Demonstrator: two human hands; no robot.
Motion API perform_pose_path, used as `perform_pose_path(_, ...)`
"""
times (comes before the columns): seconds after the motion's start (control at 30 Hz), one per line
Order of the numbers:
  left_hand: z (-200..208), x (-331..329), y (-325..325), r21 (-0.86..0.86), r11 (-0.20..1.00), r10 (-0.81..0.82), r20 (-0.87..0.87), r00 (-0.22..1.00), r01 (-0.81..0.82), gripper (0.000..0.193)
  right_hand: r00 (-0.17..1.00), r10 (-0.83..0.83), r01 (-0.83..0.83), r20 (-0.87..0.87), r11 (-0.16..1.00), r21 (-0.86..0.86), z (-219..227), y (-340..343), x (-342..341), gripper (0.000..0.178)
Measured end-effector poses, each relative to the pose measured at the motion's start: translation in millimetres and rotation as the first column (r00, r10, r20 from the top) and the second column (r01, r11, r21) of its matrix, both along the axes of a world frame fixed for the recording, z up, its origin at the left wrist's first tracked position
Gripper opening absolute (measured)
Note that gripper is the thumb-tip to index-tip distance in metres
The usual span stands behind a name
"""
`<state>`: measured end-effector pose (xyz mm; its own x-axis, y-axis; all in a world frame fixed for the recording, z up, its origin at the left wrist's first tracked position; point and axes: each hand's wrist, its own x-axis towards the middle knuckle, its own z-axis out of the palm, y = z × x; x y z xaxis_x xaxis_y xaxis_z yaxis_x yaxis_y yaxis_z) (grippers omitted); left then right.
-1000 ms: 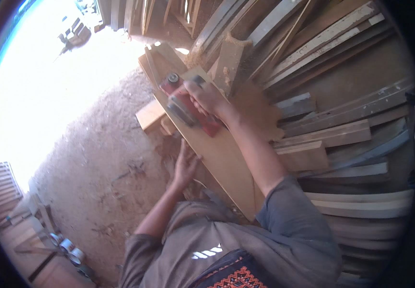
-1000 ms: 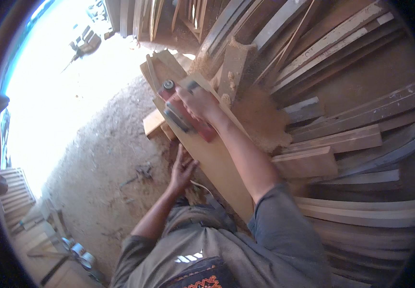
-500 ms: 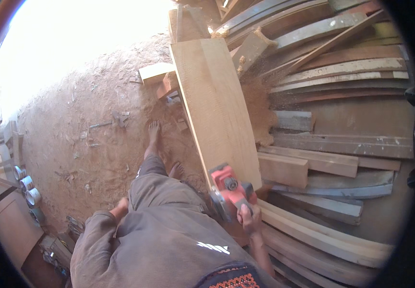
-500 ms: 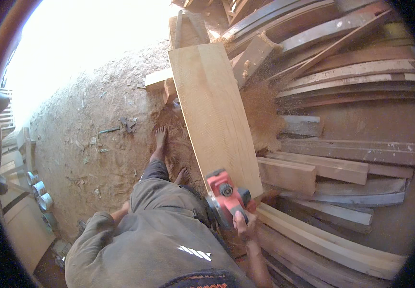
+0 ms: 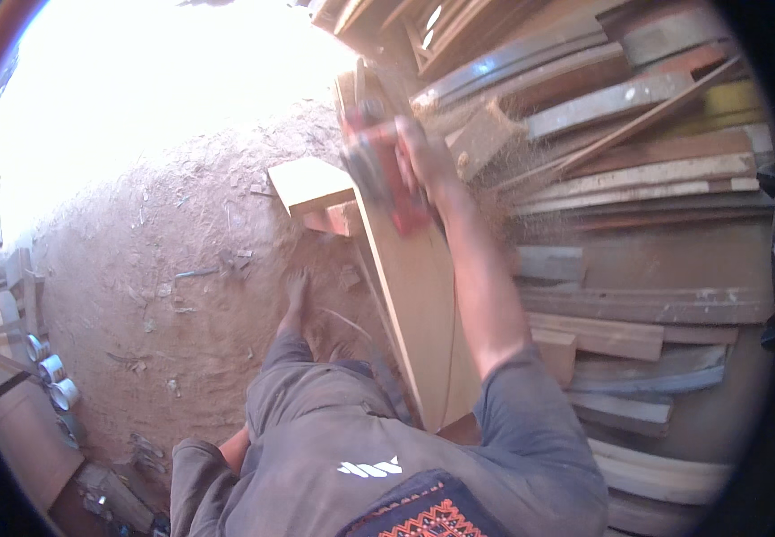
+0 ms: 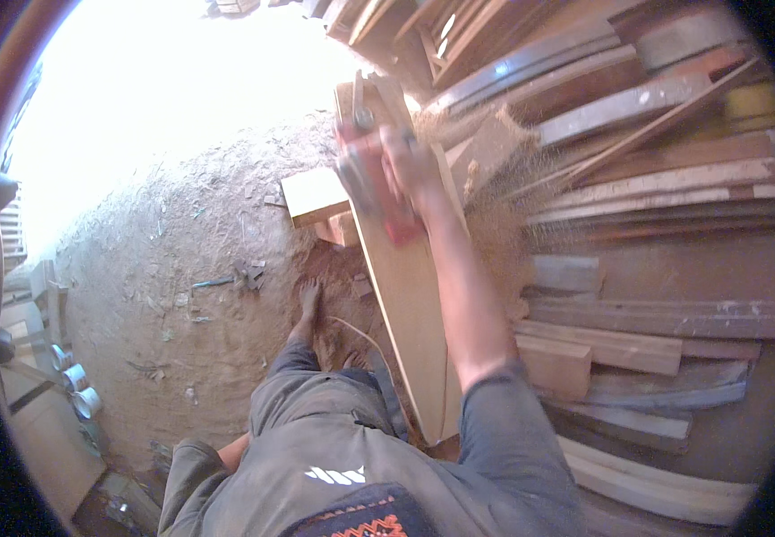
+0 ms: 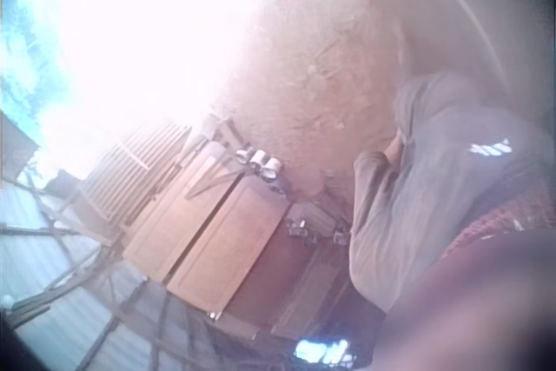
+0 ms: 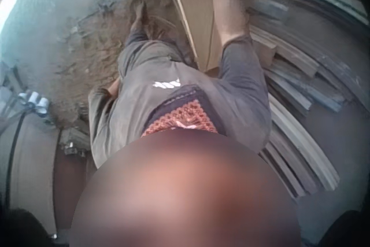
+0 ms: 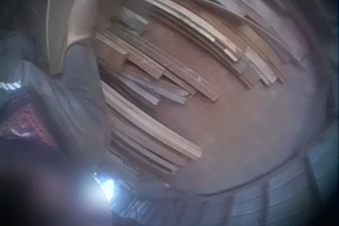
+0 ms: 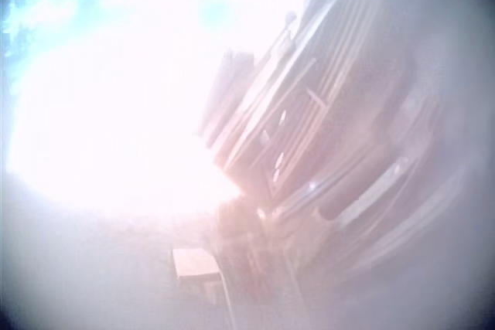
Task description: The person uses a handheld electric sander to smooth the surface of a wooden plank resting on a workbench. They repeatedly move the sander along the plank, flip it over, and continue sanding the other side.
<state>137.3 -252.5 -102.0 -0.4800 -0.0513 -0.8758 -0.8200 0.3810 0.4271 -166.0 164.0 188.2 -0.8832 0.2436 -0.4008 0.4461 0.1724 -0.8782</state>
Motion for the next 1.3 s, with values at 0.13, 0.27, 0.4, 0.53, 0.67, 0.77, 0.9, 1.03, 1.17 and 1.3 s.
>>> perform_pose_path(0.13, 9.4, -56.9, 45.7, 0.094, 0.995, -0.018, -0.141, 0.99, 0.031, 0.053, 0.998, -0.07, 0.07, -0.004, 0.992, -0.102, 7.5, -6.2, -14.9, 0.054)
perform_pose_path(0.27, 8.6, -88.3, 98.7, 0.156, 0.983, -0.056, -0.256, 0.965, 0.098, 0.052, 0.996, -0.057, 0.059, 0.074, 0.998, -0.023, 15.3, -7.7, 118.3, 0.057)
perform_pose_path(0.4, 1.3, -99.5, 140.8, 0.177, 0.976, -0.063, -0.334, 0.941, 0.128, 0.051, 0.998, 0.063, -0.066, 0.025, 0.988, 0.139, 33.8, -9.0, 337.7, 0.049)
perform_pose_path(0.53, -2.4, -91.9, 158.5, 0.163, 0.978, -0.062, -0.367, 0.928, 0.13, 0.05, 0.959, -0.107, 0.075, 0.264, 0.989, 0.131, 61.4, -17.1, 534.5, 0.045)
perform_pose_path(0.67, 0.5, -84.4, 161.3, 0.163, 0.982, -0.031, -0.371, 0.928, 0.097, 0.049, 0.926, -0.196, 0.145, 0.324, 0.974, 0.173, 60.7, -20.2, 575.5, 0.047)
perform_pose_path(0.77, 5.5, -89.0, 158.9, 0.169, 0.983, -0.002, -0.368, 0.93, 0.069, 0.049, 0.947, -0.165, 0.128, 0.274, 0.981, 0.146, 53.6, -22.5, 522.5, 0.045)
perform_pose_path(0.9, 10.5, -100.3, 151.1, 0.206, 0.978, 0.055, -0.346, 0.937, 0.018, 0.048, 0.959, -0.128, 0.116, 0.253, 0.991, 0.06, 39.3, -23.0, 402.2, 0.047)
perform_pose_path(1.03, 14.9, -98.4, 130.9, 0.241, 0.97, 0.108, -0.303, 0.947, -0.034, 0.047, 0.991, -0.06, 0.059, 0.12, 0.998, 0.016, 18.0, -21.4, 250.9, 0.049)
perform_pose_path(1.17, 23.1, -78.0, 107.7, 0.258, 0.963, 0.144, -0.251, 0.957, -0.077, 0.046, 0.991, -0.02, 0.012, 0.135, 0.998, 0.056, 6.1, -21.5, 72.7, 0.056)
perform_pose_path(1.3, 30.7, -63.9, 92.6, 0.249, 0.964, 0.144, -0.213, 0.966, -0.089, 0.045, 0.995, 0.027, -0.013, 0.092, 0.99, -0.143, 6.3, -21.0, -37.6, 0.053)
